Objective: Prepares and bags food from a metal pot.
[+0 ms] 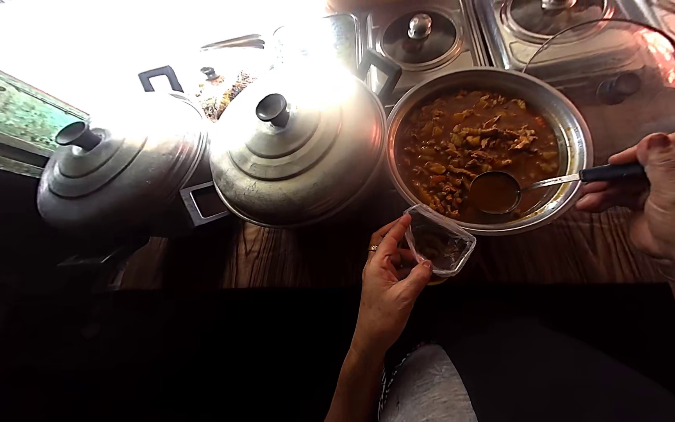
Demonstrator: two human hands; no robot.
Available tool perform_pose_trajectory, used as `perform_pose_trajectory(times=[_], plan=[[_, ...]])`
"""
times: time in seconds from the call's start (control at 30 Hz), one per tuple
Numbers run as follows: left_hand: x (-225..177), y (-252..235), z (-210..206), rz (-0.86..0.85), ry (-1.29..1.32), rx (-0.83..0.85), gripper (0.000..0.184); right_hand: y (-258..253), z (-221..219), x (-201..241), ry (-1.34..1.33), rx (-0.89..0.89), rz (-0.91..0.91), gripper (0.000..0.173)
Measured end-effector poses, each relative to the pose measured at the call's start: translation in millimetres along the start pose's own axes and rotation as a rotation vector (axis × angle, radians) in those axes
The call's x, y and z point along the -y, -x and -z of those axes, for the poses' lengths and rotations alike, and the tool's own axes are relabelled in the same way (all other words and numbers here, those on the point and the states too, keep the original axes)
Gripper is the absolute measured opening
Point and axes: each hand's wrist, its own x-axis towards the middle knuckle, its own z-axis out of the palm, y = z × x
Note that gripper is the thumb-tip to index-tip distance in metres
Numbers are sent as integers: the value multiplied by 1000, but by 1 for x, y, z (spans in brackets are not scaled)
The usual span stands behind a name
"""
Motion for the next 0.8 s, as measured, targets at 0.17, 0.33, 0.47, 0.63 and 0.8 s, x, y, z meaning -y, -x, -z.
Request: perform_pose_trajectory(times=[0.17, 0.33, 0.47, 0.63, 0.8], plan=[[1, -1, -1, 32, 32, 0, 58, 8, -14, 28, -42, 54, 51, 22], [-2, 1, -1, 33, 75, -4, 59, 37, -34, 37, 93, 291, 356, 19], [-4, 3, 2, 34, 112, 13, 61, 63, -41, 35, 324, 602, 826, 21], [-3, 5, 2, 42, 127, 11, 60, 78, -36, 25, 353, 599, 909, 18], [-2, 6, 1, 25, 112, 24, 61, 50, -14, 11, 47, 161, 344, 19]])
